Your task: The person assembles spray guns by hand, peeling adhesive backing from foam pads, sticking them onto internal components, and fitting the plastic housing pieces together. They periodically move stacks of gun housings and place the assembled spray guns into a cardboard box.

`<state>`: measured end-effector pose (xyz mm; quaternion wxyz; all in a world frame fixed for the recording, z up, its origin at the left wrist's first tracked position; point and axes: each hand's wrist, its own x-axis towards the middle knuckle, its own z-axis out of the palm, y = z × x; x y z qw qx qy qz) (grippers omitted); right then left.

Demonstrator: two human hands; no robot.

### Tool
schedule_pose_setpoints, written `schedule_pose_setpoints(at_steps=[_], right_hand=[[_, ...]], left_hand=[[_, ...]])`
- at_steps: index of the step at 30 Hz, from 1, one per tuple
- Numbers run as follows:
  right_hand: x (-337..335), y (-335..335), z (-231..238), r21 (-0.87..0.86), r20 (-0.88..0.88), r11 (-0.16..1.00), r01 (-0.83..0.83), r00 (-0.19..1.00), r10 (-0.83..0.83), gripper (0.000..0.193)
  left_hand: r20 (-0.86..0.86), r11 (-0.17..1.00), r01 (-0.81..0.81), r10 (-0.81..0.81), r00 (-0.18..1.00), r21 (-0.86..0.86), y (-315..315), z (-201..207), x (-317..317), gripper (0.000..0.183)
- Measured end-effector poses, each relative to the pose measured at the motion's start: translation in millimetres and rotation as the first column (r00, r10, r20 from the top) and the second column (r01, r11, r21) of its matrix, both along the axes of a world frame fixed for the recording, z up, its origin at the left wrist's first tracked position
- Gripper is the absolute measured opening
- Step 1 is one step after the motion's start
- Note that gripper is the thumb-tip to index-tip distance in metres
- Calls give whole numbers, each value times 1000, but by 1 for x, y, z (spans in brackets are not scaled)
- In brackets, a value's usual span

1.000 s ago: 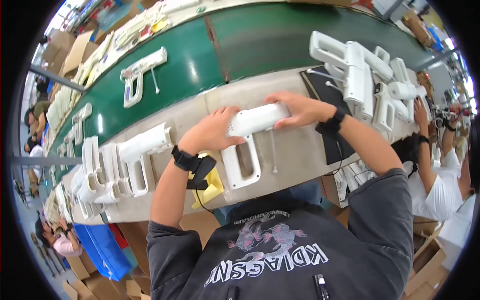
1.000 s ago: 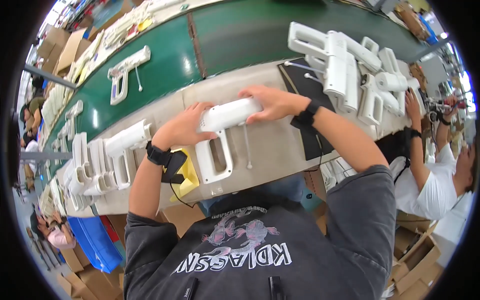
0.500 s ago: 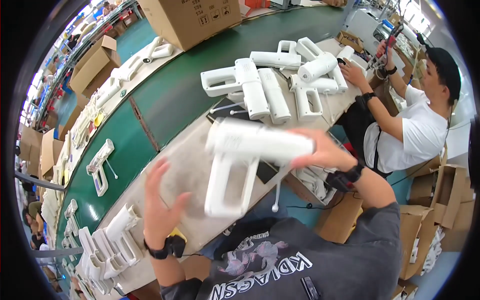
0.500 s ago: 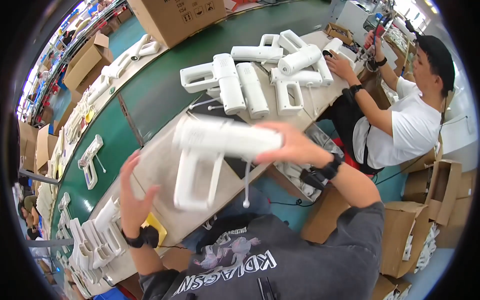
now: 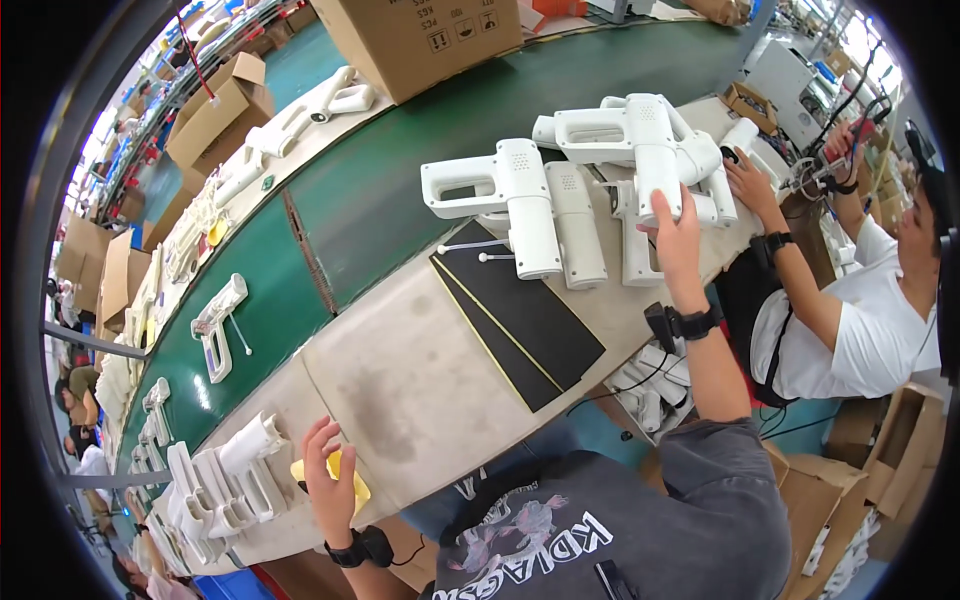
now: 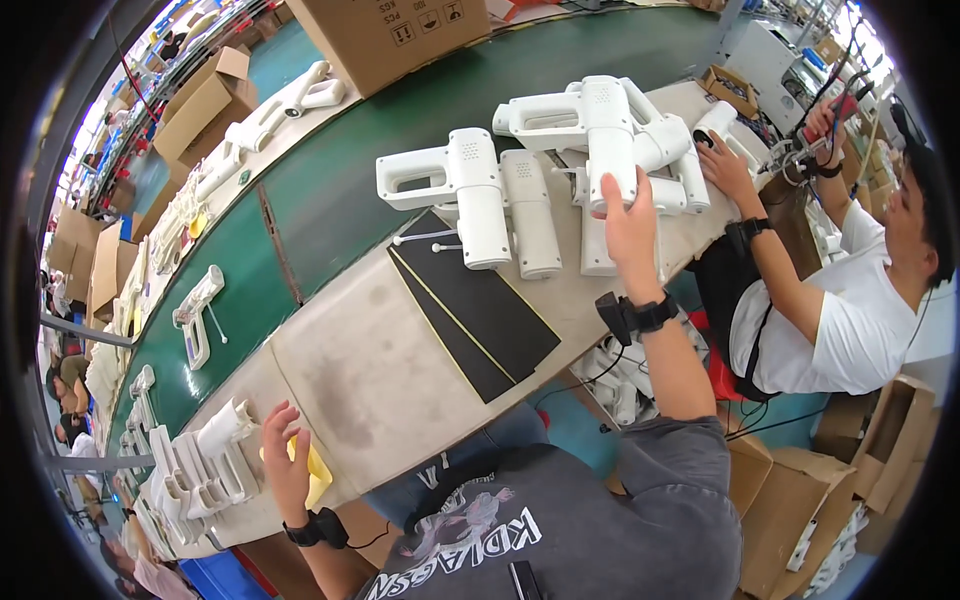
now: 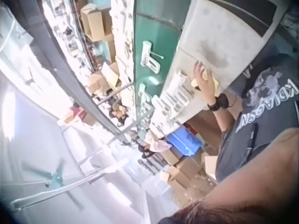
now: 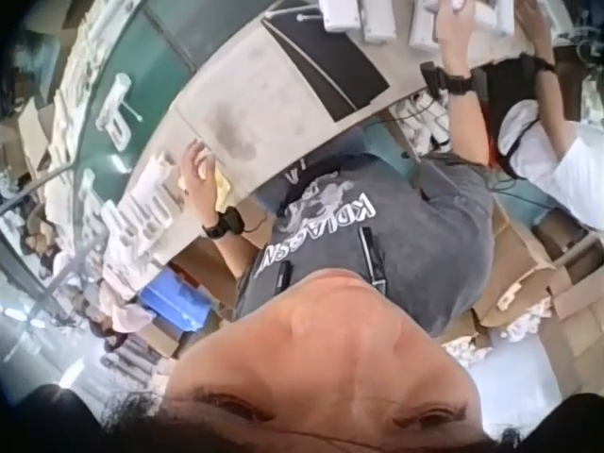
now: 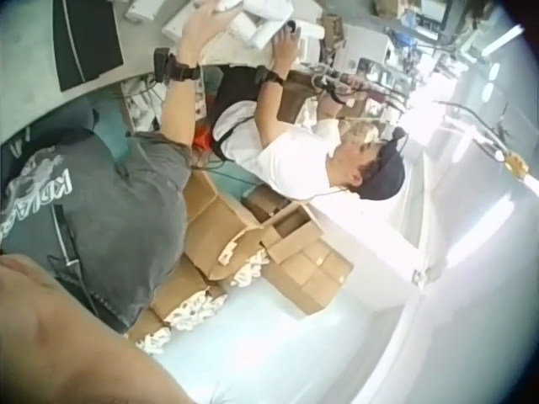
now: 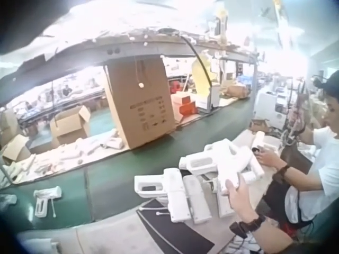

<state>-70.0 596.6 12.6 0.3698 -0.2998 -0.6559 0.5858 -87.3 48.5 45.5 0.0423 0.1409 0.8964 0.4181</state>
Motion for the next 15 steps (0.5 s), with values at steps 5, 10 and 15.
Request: schedule_pose_setpoints(at_steps=[5,10,15], right_hand=[[-5,-30,-17,295,51,954,61,996,-80,70],[-12,-33,-45,400,60,910,109,988,-145,79],[-14,-22,-70,458,254,887,62,947,-197,84]], left_hand=[[64,993,-90,85,994,78,-5,-6,19,34],[62,994,-76,71,996,79,-20,-9,30,33],[59,988,-75,68,996,133,-44,-20,44,35]])
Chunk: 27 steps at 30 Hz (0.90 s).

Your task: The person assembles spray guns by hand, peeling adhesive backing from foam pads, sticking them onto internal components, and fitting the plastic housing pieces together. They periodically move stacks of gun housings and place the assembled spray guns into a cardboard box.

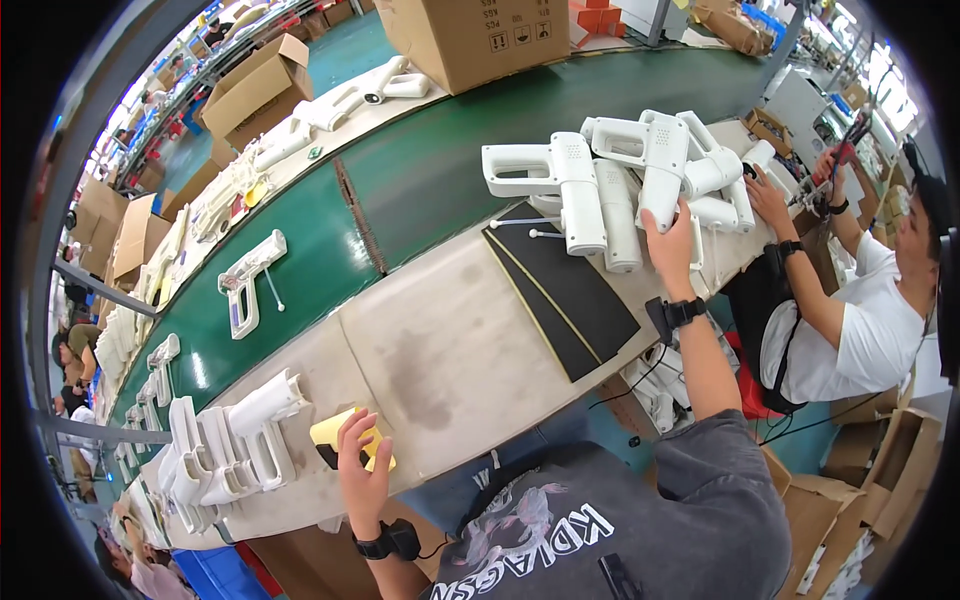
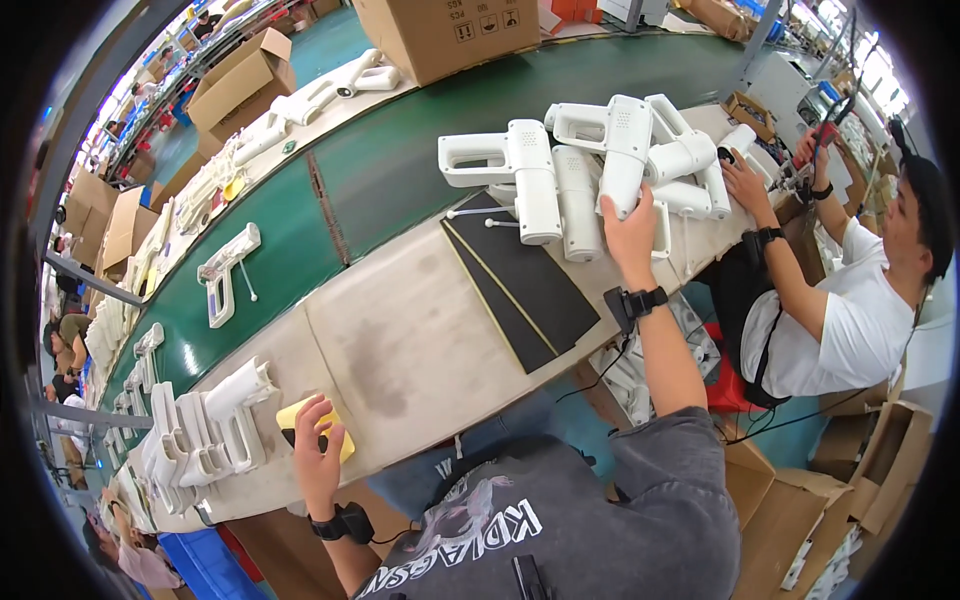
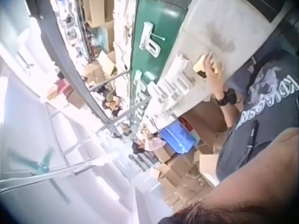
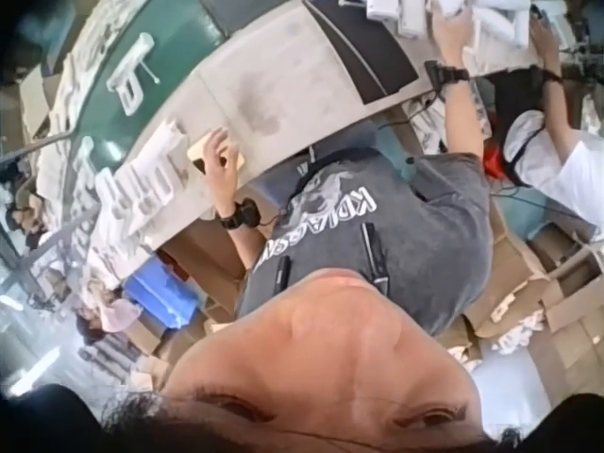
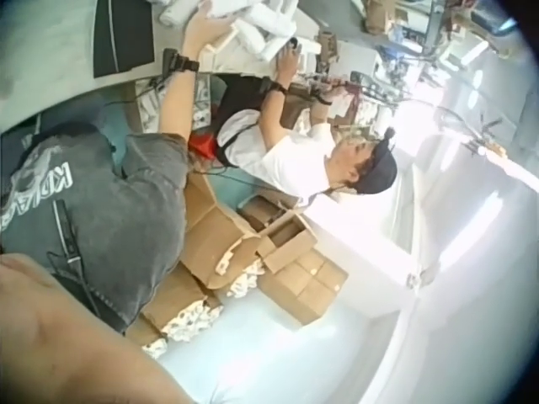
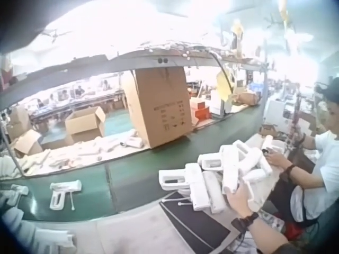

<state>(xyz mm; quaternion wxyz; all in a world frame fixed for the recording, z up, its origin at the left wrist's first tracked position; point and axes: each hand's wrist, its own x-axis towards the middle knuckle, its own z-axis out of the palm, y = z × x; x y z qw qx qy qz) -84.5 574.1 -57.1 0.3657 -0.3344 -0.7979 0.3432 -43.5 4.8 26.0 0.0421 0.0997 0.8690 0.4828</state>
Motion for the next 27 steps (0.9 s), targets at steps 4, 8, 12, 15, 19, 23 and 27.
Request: schedule_pose_setpoints(at_steps=[4,8,12,15,19,23,27], right_hand=[[-1,-7,18,222,346,970,98,922,-172,90],[16,32,15,148,261,986,71,959,-109,93],[5,-19,33,320,49,945,-74,997,62,79],[22,-97,78,123,35,958,-260,966,257,56],[28,-209,125,-33,110,788,-615,782,614,38],[-22,-320,139,-203,119,353,-914,334,935,33],[-121,-393,101,-319,82,38,-947,13,997,31]], left_hand=[[-3,1000,29,-29,1000,8,-22,-10,7,35],[-49,996,65,-62,997,62,-41,-16,5,35],[-108,994,-98,104,989,57,-86,-19,21,33],[-137,970,-219,232,963,105,-99,-25,18,24],[-235,961,-274,274,932,34,-102,-41,6,30],[-348,855,-468,379,857,-224,-96,-64,21,65],[-162,827,-524,499,851,-205,-82,-75,23,97]])
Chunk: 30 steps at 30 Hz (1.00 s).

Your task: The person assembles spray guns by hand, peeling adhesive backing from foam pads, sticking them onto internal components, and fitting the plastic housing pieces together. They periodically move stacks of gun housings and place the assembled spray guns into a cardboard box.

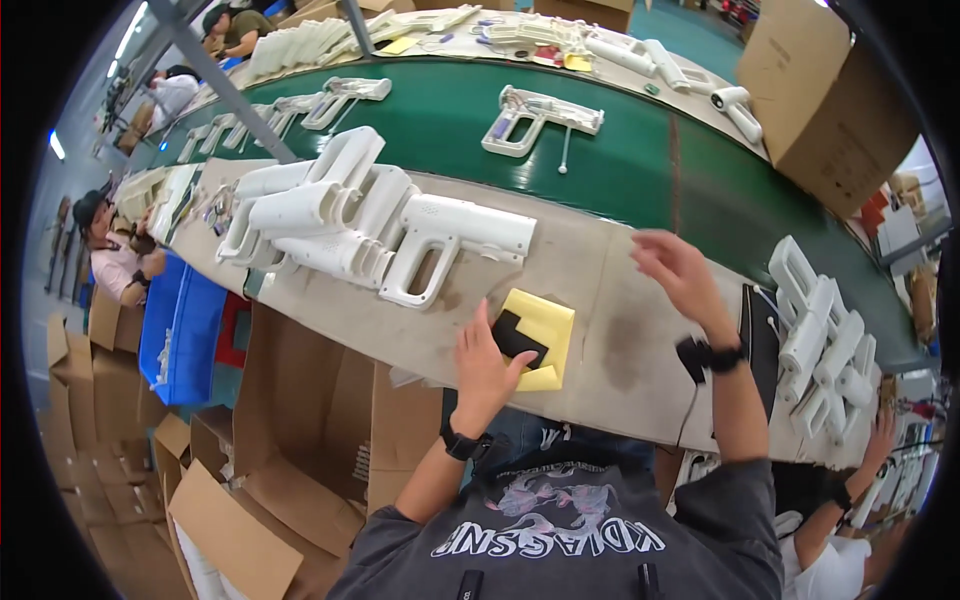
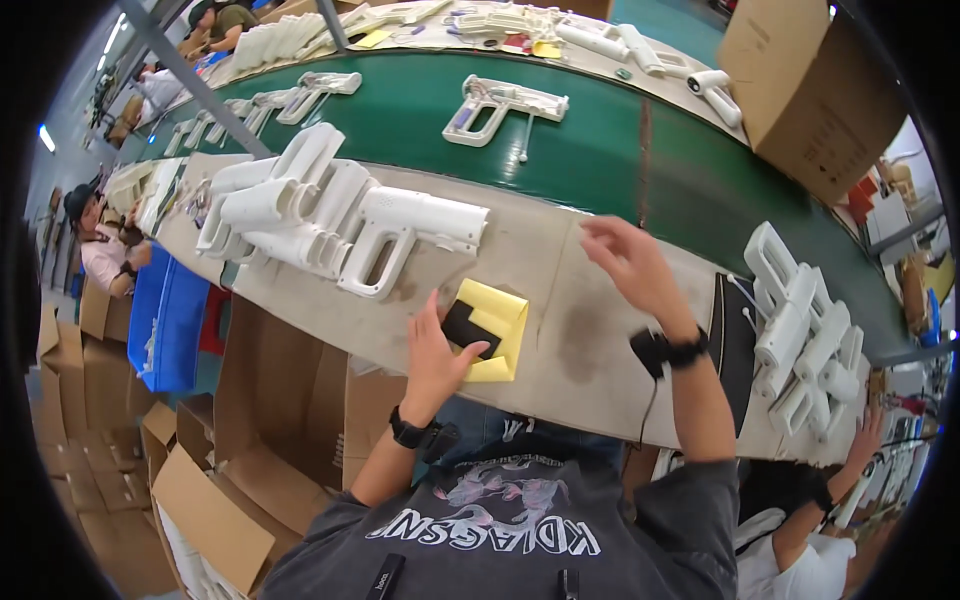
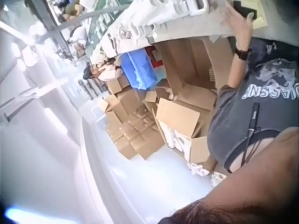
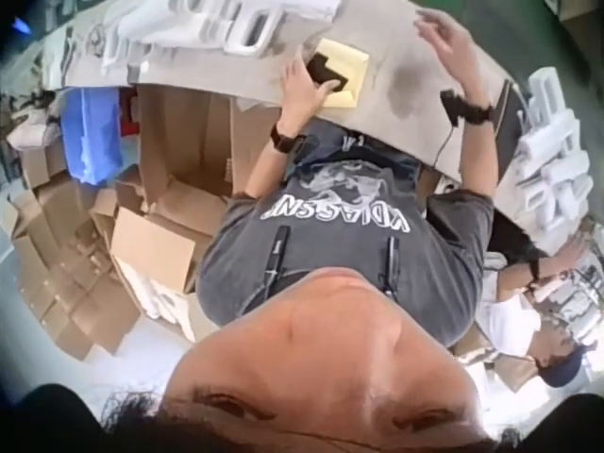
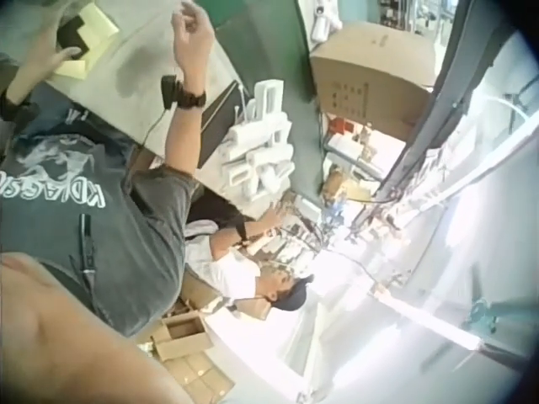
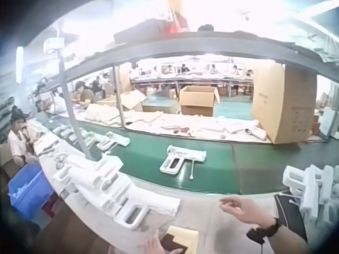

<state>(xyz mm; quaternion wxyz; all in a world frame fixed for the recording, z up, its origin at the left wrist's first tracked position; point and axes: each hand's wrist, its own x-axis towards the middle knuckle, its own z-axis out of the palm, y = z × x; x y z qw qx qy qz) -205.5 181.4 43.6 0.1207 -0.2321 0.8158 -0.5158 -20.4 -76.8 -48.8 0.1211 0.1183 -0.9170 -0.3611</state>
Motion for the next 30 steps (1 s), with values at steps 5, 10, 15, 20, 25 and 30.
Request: schedule_pose_setpoints(at_steps=[5,10,15,20,25,30], right_hand=[[-108,-77,-54,179,-180,980,-90,976,123,29],[-81,-115,-61,25,-139,989,-148,979,150,30],[7,-91,-40,80,-290,990,-119,947,137,26],[82,-86,-32,218,-414,914,-342,815,404,23],[121,-112,-16,237,-241,787,-569,750,616,21],[204,-218,-45,-249,431,619,-745,487,760,27]], left_hand=[[156,997,-5,-6,988,73,6,5,-2,81],[0,965,-79,81,997,250,12,-1,6,57],[-93,987,-154,150,984,-36,34,-27,-3,82],[-218,978,-197,178,959,-69,59,-37,-2,85],[-439,946,-227,310,843,233,-2,-43,68,36],[-145,573,-796,819,555,193,-95,-163,237,20]])
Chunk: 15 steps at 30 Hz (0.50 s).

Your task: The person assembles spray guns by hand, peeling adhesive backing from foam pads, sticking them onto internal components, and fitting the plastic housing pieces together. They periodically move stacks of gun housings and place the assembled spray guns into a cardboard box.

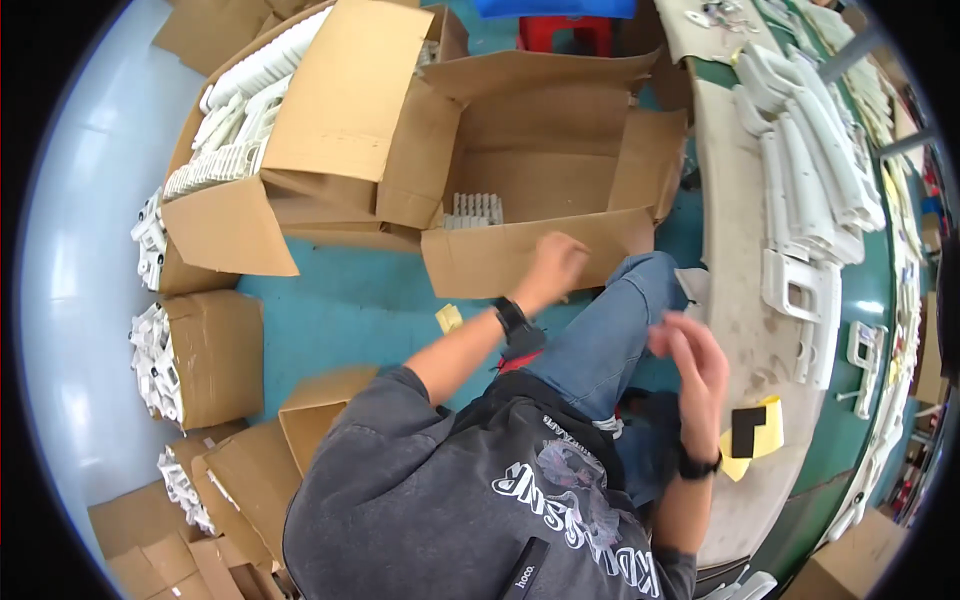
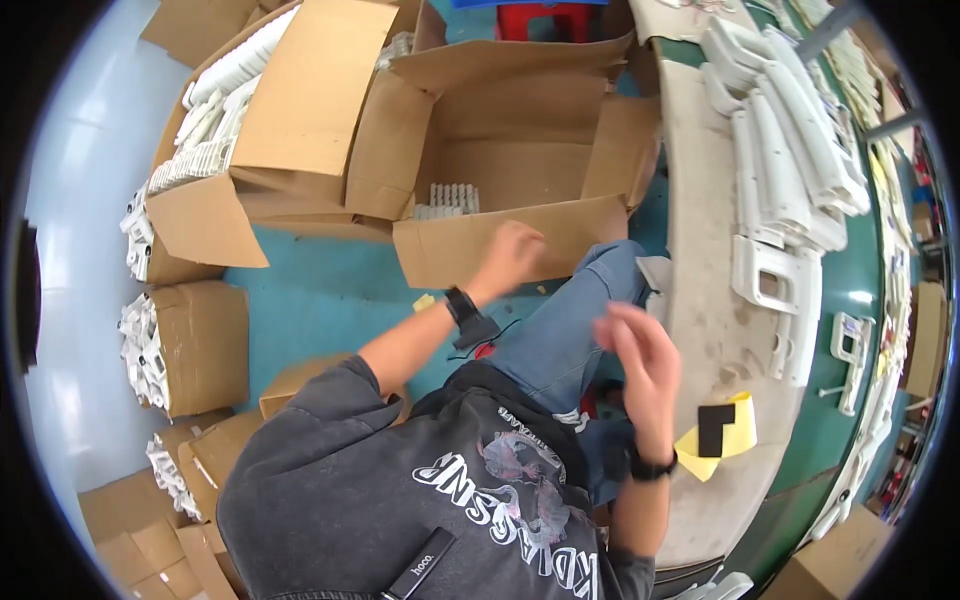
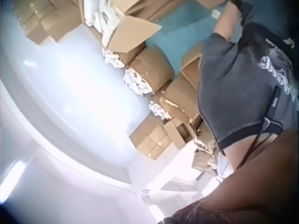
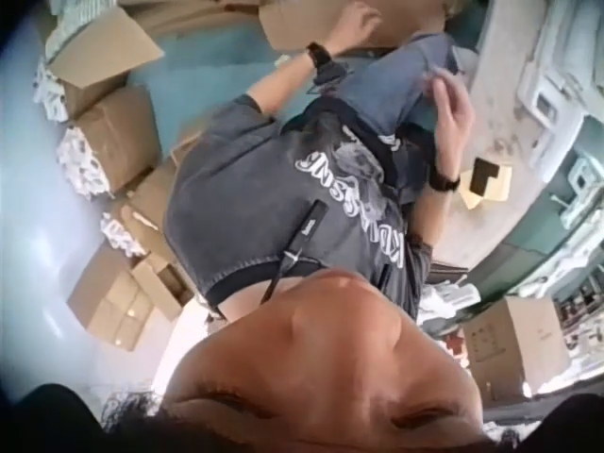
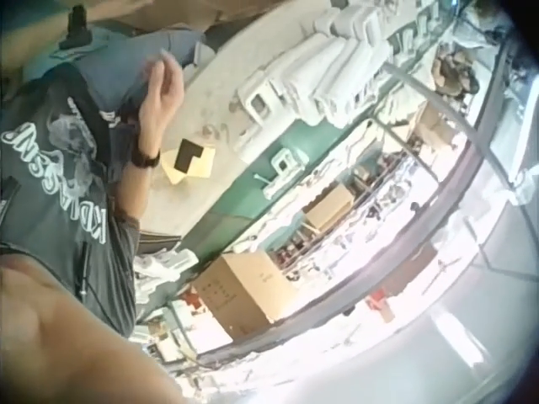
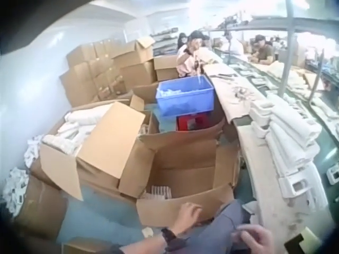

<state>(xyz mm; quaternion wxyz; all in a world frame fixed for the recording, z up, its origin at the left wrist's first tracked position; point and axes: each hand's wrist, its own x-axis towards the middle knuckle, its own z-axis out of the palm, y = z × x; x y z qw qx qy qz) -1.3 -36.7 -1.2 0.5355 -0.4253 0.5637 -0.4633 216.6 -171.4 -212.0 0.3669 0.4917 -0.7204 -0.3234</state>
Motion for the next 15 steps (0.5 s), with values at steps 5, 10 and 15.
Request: schedule_pose_setpoints(at_steps=[5,10,15], right_hand=[[85,-156,-125,273,419,916,-295,893,163,40],[137,-280,-294,481,330,808,-340,924,193,49],[184,-351,-400,714,290,627,-312,947,142,65]], left_hand=[[326,982,-158,117,938,105,-75,-121,156,18],[557,918,-158,-77,827,363,-166,-185,207,27],[706,663,-449,-172,687,599,-218,-296,223,39]])
